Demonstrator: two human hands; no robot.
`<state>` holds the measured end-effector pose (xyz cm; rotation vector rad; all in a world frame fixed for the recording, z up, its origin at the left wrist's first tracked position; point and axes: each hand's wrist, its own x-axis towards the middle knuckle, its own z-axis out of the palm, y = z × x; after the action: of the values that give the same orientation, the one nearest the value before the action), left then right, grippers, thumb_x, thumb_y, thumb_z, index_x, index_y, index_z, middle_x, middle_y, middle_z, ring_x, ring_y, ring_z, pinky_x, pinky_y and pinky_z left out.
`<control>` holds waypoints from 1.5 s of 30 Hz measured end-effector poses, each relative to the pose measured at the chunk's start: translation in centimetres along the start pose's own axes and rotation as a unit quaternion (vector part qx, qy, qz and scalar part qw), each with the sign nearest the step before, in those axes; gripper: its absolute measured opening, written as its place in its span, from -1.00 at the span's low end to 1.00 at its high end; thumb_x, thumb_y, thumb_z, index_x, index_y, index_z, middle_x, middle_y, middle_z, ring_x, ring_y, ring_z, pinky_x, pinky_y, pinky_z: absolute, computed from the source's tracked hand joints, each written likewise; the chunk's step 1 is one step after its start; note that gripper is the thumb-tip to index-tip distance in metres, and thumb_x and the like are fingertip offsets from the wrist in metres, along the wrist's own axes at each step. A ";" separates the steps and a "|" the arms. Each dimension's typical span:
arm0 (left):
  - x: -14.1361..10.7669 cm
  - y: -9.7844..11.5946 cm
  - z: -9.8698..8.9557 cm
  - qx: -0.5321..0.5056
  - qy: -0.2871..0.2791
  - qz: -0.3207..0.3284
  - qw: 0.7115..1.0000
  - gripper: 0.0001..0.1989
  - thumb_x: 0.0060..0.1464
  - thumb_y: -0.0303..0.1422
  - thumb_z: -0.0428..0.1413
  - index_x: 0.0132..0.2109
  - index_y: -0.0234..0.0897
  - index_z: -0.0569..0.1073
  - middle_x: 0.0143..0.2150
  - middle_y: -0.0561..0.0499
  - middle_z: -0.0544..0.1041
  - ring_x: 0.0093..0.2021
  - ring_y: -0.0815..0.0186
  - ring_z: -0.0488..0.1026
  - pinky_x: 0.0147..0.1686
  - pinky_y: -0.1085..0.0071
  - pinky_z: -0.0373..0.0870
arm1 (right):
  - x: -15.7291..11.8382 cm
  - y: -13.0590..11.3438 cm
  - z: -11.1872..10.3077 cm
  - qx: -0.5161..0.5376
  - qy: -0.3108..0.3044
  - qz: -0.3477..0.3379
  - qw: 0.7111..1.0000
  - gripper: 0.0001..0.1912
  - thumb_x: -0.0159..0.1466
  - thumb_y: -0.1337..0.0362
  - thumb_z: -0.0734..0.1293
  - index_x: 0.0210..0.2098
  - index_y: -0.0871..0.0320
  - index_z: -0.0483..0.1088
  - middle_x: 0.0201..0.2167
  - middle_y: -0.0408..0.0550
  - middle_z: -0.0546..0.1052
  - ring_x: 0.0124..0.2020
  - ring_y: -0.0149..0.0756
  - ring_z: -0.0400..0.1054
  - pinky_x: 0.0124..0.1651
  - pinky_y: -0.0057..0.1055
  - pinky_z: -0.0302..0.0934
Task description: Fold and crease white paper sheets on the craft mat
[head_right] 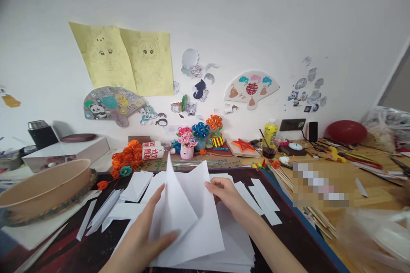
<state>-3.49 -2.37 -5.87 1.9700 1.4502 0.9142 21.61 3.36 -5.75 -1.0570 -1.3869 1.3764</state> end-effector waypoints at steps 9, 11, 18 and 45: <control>1.2 -0.1 -0.4 -0.247 0.139 -0.158 0.946 -0.45 0.19 -0.11 -0.06 0.24 -0.27 0.25 0.26 -0.17 0.31 0.24 0.08 0.26 0.15 0.18 0.27 | 0.0 -0.2 -2.7 -0.068 -0.035 0.070 0.995 -0.63 0.08 -0.01 0.39 -0.52 0.21 0.39 -0.52 -0.11 0.46 -0.47 -0.34 0.31 -0.39 -0.42 0.13; 1.2 0.4 -0.8 -0.246 0.145 -0.161 0.945 -0.48 0.21 -0.15 -0.07 0.26 -0.21 0.25 0.26 -0.11 0.32 0.23 0.08 0.27 0.17 0.15 0.25 | 0.0 -0.2 -2.9 -0.089 -0.041 0.075 0.992 -0.65 0.09 0.02 0.38 -0.55 0.21 0.38 -0.54 -0.12 0.46 -0.48 -0.33 0.32 -0.40 -0.42 0.14; 1.2 0.5 -0.6 -0.028 0.089 0.007 0.996 -0.57 0.27 -0.23 -0.16 0.20 -0.15 0.35 0.22 -0.03 0.37 0.25 0.14 0.25 0.24 0.11 0.17 | 0.0 -0.1 -2.9 -0.121 -0.076 0.095 0.985 -0.81 0.11 0.19 0.32 -0.51 0.19 0.39 -0.54 -0.13 0.49 -0.52 -0.36 0.36 -0.51 -0.48 0.11; 0.8 2.4 0.6 -0.133 0.050 -0.089 0.986 -0.45 0.11 -0.07 0.03 0.18 -0.26 0.28 0.17 -0.23 0.38 0.12 0.03 0.37 0.06 0.09 0.32 | -0.3 -0.5 -1.5 -0.062 -0.126 -0.006 0.990 -0.59 0.15 -0.05 0.38 -0.45 0.24 0.41 -0.55 -0.12 0.42 -0.56 -0.44 0.25 -0.54 -0.48 0.01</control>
<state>-1.38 -2.36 -4.31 1.5943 1.4484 1.0763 23.15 3.40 -5.25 -0.9773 -1.6781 1.4685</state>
